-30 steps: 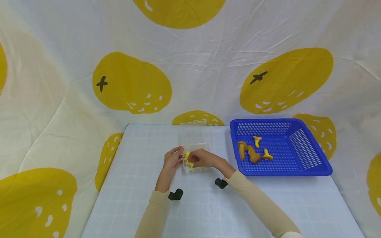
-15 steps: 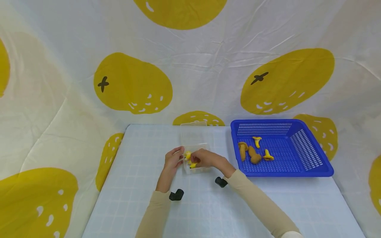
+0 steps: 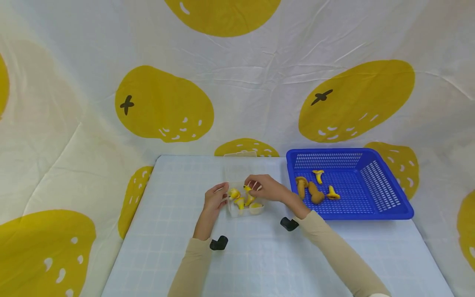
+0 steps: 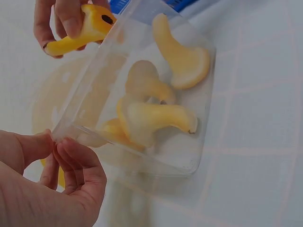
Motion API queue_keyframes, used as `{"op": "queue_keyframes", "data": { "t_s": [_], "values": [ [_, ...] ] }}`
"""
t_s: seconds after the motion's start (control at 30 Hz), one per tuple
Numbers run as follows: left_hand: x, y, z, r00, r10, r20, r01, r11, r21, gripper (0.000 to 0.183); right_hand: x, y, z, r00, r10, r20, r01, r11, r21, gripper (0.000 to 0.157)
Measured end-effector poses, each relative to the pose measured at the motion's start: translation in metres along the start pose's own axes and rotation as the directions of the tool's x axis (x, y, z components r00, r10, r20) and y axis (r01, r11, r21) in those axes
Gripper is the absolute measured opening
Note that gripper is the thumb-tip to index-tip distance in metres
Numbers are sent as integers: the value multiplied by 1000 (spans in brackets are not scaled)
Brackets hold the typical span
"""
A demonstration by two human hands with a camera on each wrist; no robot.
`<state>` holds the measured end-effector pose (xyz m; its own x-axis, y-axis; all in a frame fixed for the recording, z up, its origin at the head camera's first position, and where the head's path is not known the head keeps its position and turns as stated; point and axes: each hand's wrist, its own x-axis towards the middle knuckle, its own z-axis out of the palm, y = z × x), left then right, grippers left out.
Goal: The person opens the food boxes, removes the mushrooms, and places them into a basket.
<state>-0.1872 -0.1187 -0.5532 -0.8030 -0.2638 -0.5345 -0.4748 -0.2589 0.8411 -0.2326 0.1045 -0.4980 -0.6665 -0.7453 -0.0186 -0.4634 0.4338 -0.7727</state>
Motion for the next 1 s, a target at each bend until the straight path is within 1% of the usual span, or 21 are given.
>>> {"op": "queue_keyframes", "data": {
  "t_s": [0.13, 0.23, 0.4, 0.53, 0.67, 0.8, 0.87, 1.0],
  "values": [
    [-1, 1, -1, 1000, 9, 7, -9, 1000, 2, 36, -8, 6, -10, 996, 3, -84, 0, 999, 39, 23],
    [0, 1, -1, 1000, 11, 9, -12, 1000, 6, 36, -16, 8, -17, 992, 21, -127, -13, 998, 65, 23],
    [1, 0, 0, 1000, 16, 3, -16, 1000, 8, 36, -27, 13, -30, 979, 80, -186, -61, 993, 105, 25],
    [-1, 1, 0, 1000, 18, -3, -17, 1000, 18, 37, -35, 20, -42, 961, 131, -243, -97, 985, 145, 27],
    [-1, 2, 0, 1000, 16, -5, -16, 1000, 26, 36, -45, 28, -56, 941, 189, -283, -134, 970, 200, 30],
    [-1, 1, 0, 1000, 21, -4, -21, 1000, 21, 35, -56, 37, -69, 922, 249, -298, -166, 946, 278, 32],
    [-1, 1, 0, 1000, 25, -2, -25, 999, 20, 35, -62, 41, -74, 913, 270, -304, -173, 935, 310, 34],
    [-1, 0, 0, 1000, 27, 2, -27, 999, 18, 34, -72, 48, -86, 900, 297, -320, -185, 924, 335, 37]
  ]
}}
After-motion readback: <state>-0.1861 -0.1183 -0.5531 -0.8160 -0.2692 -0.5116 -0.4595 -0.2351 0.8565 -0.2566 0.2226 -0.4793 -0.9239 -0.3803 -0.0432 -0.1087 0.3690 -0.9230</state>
